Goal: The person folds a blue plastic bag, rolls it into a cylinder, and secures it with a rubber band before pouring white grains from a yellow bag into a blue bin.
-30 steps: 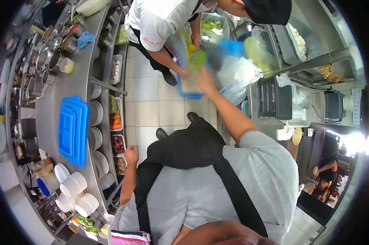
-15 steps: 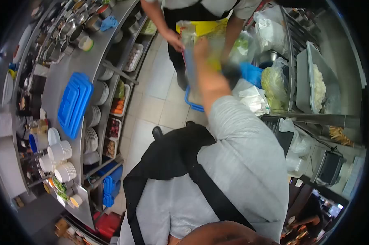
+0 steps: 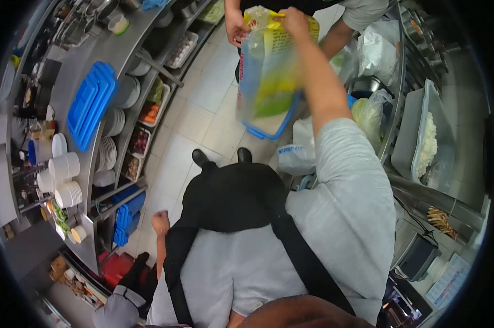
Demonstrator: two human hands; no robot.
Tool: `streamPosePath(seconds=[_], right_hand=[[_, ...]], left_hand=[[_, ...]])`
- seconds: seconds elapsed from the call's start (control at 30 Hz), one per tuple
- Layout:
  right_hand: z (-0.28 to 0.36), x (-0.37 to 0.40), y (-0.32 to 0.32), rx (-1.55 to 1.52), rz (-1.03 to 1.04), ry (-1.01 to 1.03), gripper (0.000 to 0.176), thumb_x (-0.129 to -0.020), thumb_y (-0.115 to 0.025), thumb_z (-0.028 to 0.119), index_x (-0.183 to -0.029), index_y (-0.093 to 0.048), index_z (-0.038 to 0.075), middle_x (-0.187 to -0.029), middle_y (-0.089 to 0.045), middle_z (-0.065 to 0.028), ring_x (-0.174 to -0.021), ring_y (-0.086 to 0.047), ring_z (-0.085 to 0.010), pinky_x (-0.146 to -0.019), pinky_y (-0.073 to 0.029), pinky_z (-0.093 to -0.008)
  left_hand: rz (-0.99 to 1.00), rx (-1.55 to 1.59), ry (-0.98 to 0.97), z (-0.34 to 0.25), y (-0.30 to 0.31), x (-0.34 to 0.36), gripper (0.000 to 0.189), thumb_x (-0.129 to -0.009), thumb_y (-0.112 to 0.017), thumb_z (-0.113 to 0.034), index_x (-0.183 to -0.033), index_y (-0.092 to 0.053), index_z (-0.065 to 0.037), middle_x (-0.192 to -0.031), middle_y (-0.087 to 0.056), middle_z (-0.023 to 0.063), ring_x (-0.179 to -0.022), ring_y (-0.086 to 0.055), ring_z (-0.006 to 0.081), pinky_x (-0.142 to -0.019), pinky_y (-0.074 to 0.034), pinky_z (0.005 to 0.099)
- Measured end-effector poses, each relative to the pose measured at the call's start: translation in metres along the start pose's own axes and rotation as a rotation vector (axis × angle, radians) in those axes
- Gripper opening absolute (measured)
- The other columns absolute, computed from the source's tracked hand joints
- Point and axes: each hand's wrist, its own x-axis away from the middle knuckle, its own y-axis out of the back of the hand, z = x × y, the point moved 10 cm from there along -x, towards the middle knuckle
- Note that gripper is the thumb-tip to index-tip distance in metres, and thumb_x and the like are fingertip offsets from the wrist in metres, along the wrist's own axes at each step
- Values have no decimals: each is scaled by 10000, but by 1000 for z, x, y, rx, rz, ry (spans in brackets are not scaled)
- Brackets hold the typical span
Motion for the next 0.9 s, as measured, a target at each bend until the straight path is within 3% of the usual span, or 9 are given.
streamPosePath(seconds=[0.07, 0.1, 0.2, 0.4, 0.57, 0.67, 0.73, 0.77, 0.9], right_hand=[[9, 19, 12, 16, -23, 82, 310, -926, -747, 468, -1128, -825, 246, -1104, -764, -138, -1076, -730, -366, -919, -576, -506], [53, 67, 77, -22, -34, 151, 265, -892, -633, 67, -1092, -805, 74, -1152, -746, -181, -1167, -646, -407, -993, -529, -485], [35, 103, 63, -103, -450, 463, 223, -842, -647, 87, -984, -819, 105, -1098, -758, -156, -1103, -682, -382, -980, -545, -470], [36, 126, 86, -256, -388, 416, 213, -853, -657, 97, -996, -814, 115, -1061, -749, -142, -1074, -691, -379, -937, -562, -456], [23, 135, 97, -278, -351, 386, 210, -865, -668, 114, -1012, -818, 116, -1041, -745, -139, -1015, -703, -381, -899, -569, -441], [28, 155, 111, -344, -282, 374, 215, -874, -678, 133, -1035, -817, 101, -1044, -747, -146, -1020, -706, -373, -899, -568, -446], [31, 164, 123, -351, -290, 352, 247, -861, -690, 186, -1037, -808, 58, -1056, -752, -166, -1008, -719, -355, -917, -564, -447], [6, 162, 98, -477, -306, 350, 302, -951, -729, 416, -1161, -827, 222, -1177, -764, -127, -1109, -732, -359, -944, -578, -492], [9, 163, 133, -420, -294, 345, 327, -927, -774, 369, -1188, -820, 178, -1253, -748, -123, -1152, -727, -359, -979, -568, -500]], left_hand=[[-53, 100, -47, -37, 11, -9, 381, -932, -708, -245, -771, -642, 94, -609, -566, 166, -639, -495, 151, -620, -448, 453], [-51, 159, -57, -53, 11, -8, 375, -943, -717, -241, -789, -649, 93, -621, -566, 135, -654, -481, 149, -627, -448, 431], [124, 186, -11, -69, -21, -25, 348, -949, -742, -248, -886, -707, 92, -699, -640, 90, -712, -533, 136, -667, -479, 390], [322, 137, -421, -299, -71, -27, 923, -812, -881, -539, -1416, -603, 101, -1179, -744, 239, -984, -693, 247, -919, -555, 365], [351, -201, -857, -488, -169, -51, 1274, -661, -901, -707, -1502, -466, 145, -1373, -642, 341, -1236, -676, 406, -1047, -545, 454], [174, -76, -1040, -584, -174, -10, 1258, -624, -883, -747, -1456, -529, 128, -1350, -658, 331, -1228, -676, 420, -1045, -548, 471], [177, -102, -898, -622, -170, 0, 1022, -727, -837, -692, -1418, -622, 29, -1301, -701, 286, -1194, -696, 406, -1029, -552, 477], [174, -100, -911, -635, -174, -5, 1022, -727, -837, -692, -1418, -622, 29, -1301, -701, 286, -1194, -696, 406, -1029, -552, 477], [360, -215, -810, -654, -213, -18, 623, -886, -760, -538, -1377, -711, -158, -1243, -749, 218, -1151, -722, 385, -1026, -552, 474]])
